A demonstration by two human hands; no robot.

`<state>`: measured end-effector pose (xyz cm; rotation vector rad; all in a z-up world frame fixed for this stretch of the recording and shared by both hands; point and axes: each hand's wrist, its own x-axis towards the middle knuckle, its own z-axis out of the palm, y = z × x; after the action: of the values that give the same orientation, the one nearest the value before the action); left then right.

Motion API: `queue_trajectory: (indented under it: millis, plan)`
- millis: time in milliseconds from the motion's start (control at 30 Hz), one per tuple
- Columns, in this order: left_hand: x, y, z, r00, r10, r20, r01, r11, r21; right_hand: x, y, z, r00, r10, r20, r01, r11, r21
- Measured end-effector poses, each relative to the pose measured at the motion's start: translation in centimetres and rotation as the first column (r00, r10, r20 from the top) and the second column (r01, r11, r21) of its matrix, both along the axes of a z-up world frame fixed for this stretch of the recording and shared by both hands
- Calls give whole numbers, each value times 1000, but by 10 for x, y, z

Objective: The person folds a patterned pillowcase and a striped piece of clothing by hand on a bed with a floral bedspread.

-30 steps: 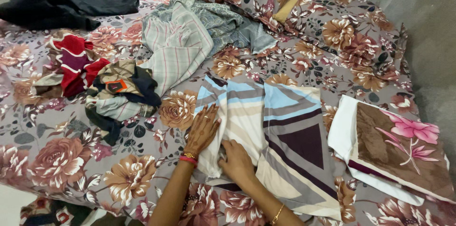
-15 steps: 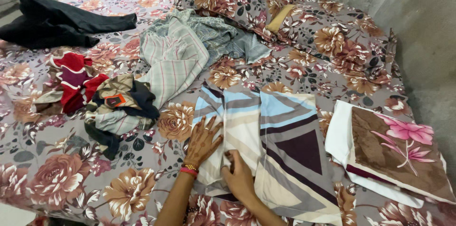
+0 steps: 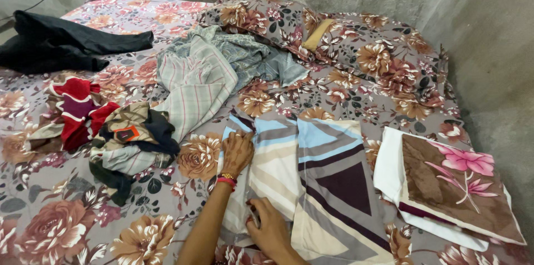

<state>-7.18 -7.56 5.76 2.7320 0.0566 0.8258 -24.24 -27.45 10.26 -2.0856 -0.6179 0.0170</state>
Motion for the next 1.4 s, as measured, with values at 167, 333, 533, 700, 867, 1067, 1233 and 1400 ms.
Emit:
queue_trajectory:
  millis: [167,333,533,700,867,1067,1233,1400]
  plan:
    - [11,16,-21,980,-133,150,126,990,57,18,1,-36,944,-161,-287,231,945,231]
    - [11,16,-33,990,-114,83,114,993,10,19,4,-54,929,-64,-364,320,632,706]
    - [1,5,-3,975,-11,-221,45,988,146,6,5,-26,930,-75,-361,210,913,350]
    - [46,26,-57,984,-178,-15,177,961,214,0,3,-1,981,-14,-196,57,975,214]
    - [74,31,-60,989,-147,-12,147,975,167,-3,1,-8,995,81,65,-86,994,71]
    - [80,23,-19,983,-22,-182,29,999,37,-2,20,-86,806,314,501,-302,947,-108]
    - [108,34,-38,961,75,-265,-96,993,-66,-15,30,-121,542,287,790,-95,955,-282]
    - [123,49,-40,997,47,-64,-65,942,-329,-25,37,-128,575,303,760,-48,940,-338]
